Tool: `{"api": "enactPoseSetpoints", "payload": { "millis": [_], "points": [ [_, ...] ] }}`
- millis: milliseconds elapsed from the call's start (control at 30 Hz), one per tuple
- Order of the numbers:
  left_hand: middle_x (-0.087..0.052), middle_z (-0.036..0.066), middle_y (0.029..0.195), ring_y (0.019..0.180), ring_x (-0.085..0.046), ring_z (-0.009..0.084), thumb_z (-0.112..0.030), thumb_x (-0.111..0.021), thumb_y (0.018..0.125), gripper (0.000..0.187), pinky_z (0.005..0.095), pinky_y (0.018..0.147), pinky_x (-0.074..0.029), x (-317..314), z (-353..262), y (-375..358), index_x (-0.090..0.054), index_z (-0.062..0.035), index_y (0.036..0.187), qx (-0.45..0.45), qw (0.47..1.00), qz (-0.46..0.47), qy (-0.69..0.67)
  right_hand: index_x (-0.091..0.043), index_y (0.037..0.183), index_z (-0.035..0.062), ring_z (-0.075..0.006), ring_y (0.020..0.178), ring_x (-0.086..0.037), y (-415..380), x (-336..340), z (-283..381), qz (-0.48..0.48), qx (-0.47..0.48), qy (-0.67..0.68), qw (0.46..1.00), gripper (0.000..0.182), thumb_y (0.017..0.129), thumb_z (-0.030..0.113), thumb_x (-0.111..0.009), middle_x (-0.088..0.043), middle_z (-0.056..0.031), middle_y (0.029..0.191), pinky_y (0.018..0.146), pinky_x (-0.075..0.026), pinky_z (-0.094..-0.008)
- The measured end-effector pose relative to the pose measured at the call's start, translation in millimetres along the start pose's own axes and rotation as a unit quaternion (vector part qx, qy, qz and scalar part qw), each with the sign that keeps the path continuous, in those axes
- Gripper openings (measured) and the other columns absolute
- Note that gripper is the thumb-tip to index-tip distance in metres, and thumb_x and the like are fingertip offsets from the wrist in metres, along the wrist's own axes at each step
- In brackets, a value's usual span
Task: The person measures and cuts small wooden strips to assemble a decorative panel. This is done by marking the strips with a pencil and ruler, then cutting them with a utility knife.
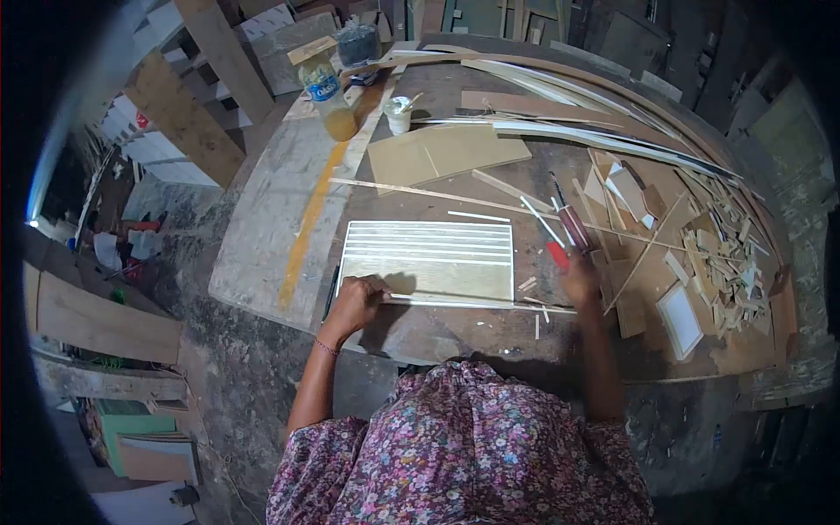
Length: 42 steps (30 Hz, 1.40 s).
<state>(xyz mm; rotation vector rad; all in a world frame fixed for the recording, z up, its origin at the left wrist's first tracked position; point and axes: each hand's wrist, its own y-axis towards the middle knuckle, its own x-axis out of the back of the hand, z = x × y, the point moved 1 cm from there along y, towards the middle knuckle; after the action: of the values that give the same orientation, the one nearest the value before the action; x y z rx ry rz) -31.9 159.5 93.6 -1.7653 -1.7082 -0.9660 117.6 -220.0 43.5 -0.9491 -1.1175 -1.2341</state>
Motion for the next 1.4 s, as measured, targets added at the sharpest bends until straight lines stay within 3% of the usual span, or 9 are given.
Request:
{"api": "enactPoseSetpoints", "payload": {
  "millis": [100,200,300,400,600,700,900,1033,1400],
  "points": [
    [-0.063,0.014,0.075,0.067,-0.060,0.0242,0.001,-0.057,0.072,0.010,0.0315,0.061,-0.046,0,10,-6,-0.063,0.0022,0.080,0.050,0.998,-0.005,-0.036,-0.055,0.109,0.0080,-0.0350,0.088,-0.059,28,-7,-31,-0.066,-0.013,-0.014,0.998,0.037,0.073,0.014,-0.063,-0.061,-0.0184,0.094,0.077,-0.047,-0.0426],
    [-0.061,0.011,0.069,0.065,-0.057,0.0151,0.000,-0.057,0.074,0.008,0.0291,0.062,-0.044,6,13,-10,-0.062,0.0025,0.079,0.119,0.989,0.039,-0.073,-0.053,0.109,0.0055,-0.0354,0.086,-0.058,24,11,-23,-0.205,0.190,0.070,0.957,0.033,0.078,0.017,-0.059,-0.061,-0.0165,0.092,0.075,-0.046,-0.0432],
    [-0.060,0.005,0.067,0.067,-0.053,0.0106,-0.003,-0.059,0.076,0.007,0.0277,0.064,-0.044,4,28,-8,-0.062,0.0022,0.080,0.158,0.977,0.074,-0.125,-0.055,0.107,0.0048,-0.0343,0.089,-0.058,-12,20,28,-0.096,0.336,0.253,0.902,0.031,0.081,0.021,-0.058,-0.062,-0.0169,0.094,0.077,-0.045,-0.0414],
    [-0.062,0.004,0.070,0.069,-0.054,0.0104,-0.004,-0.060,0.076,0.008,0.0268,0.067,-0.045,6,42,0,-0.062,0.0027,0.081,0.145,0.974,0.098,-0.144,-0.058,0.104,0.0030,-0.0336,0.089,-0.059,-39,44,86,0.112,0.308,0.235,0.915,0.028,0.083,0.021,-0.058,-0.062,-0.0178,0.095,0.077,-0.046,-0.0384],
    [-0.065,0.010,0.083,0.079,-0.061,0.0187,-0.015,-0.064,0.074,0.018,0.0371,0.078,-0.045,16,31,23,-0.065,-0.0022,0.087,0.157,0.982,0.094,-0.055,-0.063,0.095,0.0026,-0.0342,0.082,-0.060,-43,30,109,0.143,0.289,0.253,0.912,0.020,0.082,0.017,-0.056,-0.062,-0.0189,0.088,0.075,-0.047,-0.0372],
    [-0.054,0.012,0.116,0.113,-0.047,0.0263,-0.022,-0.064,0.072,0.039,0.0647,0.092,-0.025,-23,55,19,-0.059,-0.0053,0.106,0.082,0.985,-0.055,0.145,-0.065,0.090,0.0071,-0.0317,0.080,-0.062,-27,4,95,0.145,0.272,0.205,0.929,0.015,0.081,0.016,-0.058,-0.063,-0.0184,0.087,0.068,-0.047,-0.0373],
    [-0.029,0.020,0.138,0.128,-0.028,0.0362,-0.022,-0.052,0.081,0.057,0.0609,0.100,-0.015,-75,9,-4,-0.035,-0.0009,0.130,0.057,0.961,-0.141,0.231,-0.065,0.094,0.0094,-0.0126,0.055,-0.055,-8,-14,94,0.208,0.225,0.293,0.906,0.016,0.081,0.016,-0.057,-0.058,-0.0058,0.061,0.056,-0.044,-0.0278],
    [-0.024,0.021,0.140,0.129,-0.023,0.0398,-0.038,-0.048,0.086,0.060,0.0618,0.100,-0.014,-88,1,-8,-0.034,-0.0009,0.131,0.084,0.963,-0.140,0.215,-0.063,0.096,0.0049,-0.0103,0.058,-0.054,8,-45,90,0.267,0.205,0.339,0.879,0.018,0.082,0.015,-0.057,-0.057,-0.0044,0.063,0.055,-0.043,-0.0266],
    [-0.026,0.021,0.140,0.130,-0.023,0.0377,-0.036,-0.047,0.087,0.056,0.0619,0.100,-0.011,-89,14,-8,-0.039,0.0003,0.128,0.127,0.969,-0.089,0.191,-0.063,0.096,0.0037,-0.0100,0.050,-0.051,20,-33,104,0.361,0.155,0.301,0.869,0.019,0.081,0.014,-0.056,-0.060,-0.0062,0.066,0.047,-0.042,-0.0259]
  ]
}}
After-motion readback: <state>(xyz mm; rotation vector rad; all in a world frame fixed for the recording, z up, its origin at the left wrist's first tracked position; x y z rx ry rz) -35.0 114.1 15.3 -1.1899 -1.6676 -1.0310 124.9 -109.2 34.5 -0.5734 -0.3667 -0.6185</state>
